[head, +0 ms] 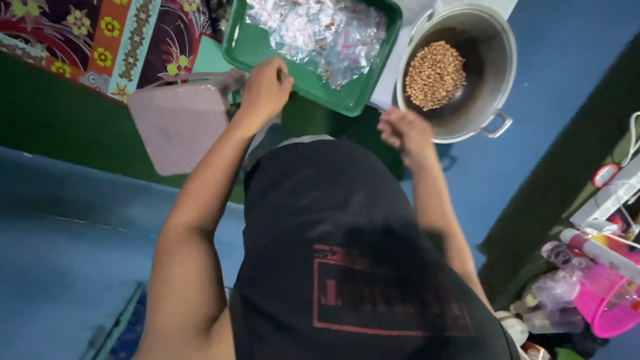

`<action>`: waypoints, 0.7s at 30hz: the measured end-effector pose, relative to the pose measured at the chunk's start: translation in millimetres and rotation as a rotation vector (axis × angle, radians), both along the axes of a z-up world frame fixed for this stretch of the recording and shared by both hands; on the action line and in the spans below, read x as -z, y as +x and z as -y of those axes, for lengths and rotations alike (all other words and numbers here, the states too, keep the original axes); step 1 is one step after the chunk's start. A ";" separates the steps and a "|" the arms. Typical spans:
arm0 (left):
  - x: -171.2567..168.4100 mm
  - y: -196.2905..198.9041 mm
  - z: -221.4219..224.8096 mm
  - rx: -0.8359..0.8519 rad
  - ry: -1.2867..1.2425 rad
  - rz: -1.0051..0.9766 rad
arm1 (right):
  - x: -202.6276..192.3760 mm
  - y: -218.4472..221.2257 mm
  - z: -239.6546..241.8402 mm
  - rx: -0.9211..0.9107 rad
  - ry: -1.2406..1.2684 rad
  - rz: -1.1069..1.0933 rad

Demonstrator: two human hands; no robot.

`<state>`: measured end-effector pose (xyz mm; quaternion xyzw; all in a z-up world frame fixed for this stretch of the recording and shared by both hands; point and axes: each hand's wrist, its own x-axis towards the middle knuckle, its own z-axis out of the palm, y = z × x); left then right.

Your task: Manually packaging peanuts into small plastic bags using a scoop and organizing them in a tray.

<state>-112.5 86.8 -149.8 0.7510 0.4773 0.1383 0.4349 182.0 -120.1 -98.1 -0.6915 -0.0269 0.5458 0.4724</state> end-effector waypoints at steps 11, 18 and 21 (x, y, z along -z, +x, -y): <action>80.2 42.7 -102.4 0.535 0.541 -0.293 | 27.4 -90.0 54.7 0.030 -0.224 0.029; 42.1 39.0 -109.7 0.372 0.273 -0.130 | 20.3 -110.3 57.0 0.111 -0.247 -0.024; 3.9 38.7 -112.5 0.231 0.070 0.048 | 3.6 -111.8 35.2 0.062 -0.174 -0.012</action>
